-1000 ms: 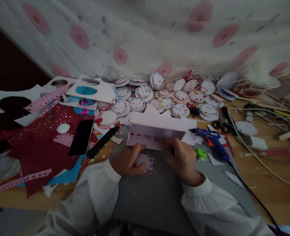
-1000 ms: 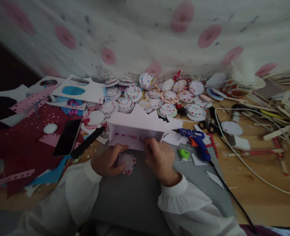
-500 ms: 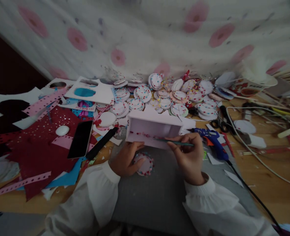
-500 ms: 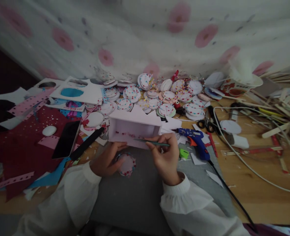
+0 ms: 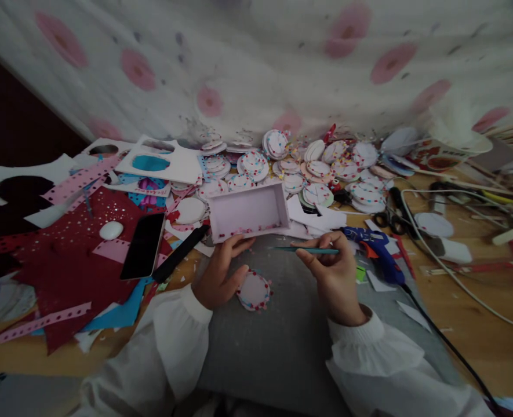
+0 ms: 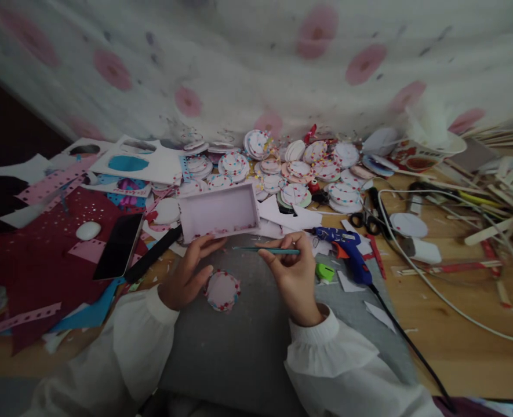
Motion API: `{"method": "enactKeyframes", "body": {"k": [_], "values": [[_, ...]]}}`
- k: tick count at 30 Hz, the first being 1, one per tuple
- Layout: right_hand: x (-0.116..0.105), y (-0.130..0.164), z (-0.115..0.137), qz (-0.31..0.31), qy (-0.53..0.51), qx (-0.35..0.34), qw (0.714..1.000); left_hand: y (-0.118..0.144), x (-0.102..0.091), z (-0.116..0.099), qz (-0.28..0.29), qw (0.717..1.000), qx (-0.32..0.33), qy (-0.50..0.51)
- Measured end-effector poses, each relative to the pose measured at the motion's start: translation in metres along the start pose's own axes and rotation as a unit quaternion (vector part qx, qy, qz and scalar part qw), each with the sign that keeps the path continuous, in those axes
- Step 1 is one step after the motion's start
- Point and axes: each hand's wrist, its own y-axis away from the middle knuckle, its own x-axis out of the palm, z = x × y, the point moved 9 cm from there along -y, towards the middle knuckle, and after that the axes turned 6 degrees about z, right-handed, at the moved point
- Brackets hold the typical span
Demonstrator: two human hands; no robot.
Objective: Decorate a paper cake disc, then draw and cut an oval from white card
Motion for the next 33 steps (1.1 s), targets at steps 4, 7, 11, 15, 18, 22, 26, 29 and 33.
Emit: {"method": "enactKeyframes", "body": {"k": [4, 7, 11, 15, 18, 22, 26, 29, 33], "values": [[0.000, 0.000, -0.002, 0.002, -0.005, 0.011, 1.000, -0.002, -0.003, -0.003, -0.007, 1.000, 0.007, 0.013], [0.002, 0.000, -0.004, 0.011, -0.008, 0.021, 1.000, -0.002, -0.004, -0.006, -0.021, 0.999, 0.019, 0.020], [0.009, 0.002, -0.008, 0.037, -0.024, 0.029, 0.999, -0.004, -0.007, -0.006, -0.033, 0.999, 0.005, 0.023], [0.018, 0.005, -0.014, 0.070, -0.023, 0.040, 0.996, -0.006, -0.006, -0.009, -0.029, 0.999, 0.012, 0.014], [0.021, 0.006, -0.017, 0.083, -0.009, 0.044, 0.995, -0.007, -0.006, -0.011, -0.032, 0.999, 0.032, 0.017], [0.026, 0.008, -0.020, 0.096, 0.005, 0.058, 0.994, -0.007, -0.007, -0.013, -0.055, 0.998, 0.039, 0.009], [0.030, 0.010, -0.021, 0.100, -0.003, 0.066, 0.993, -0.007, -0.010, -0.016, -0.070, 0.997, 0.042, 0.001], [0.030, 0.010, -0.021, 0.100, -0.010, 0.063, 0.993, -0.007, -0.012, -0.016, -0.073, 0.997, 0.037, -0.004], [0.030, 0.010, -0.021, 0.106, -0.007, 0.066, 0.992, -0.006, -0.013, -0.012, -0.083, 0.996, 0.020, 0.014]]}}
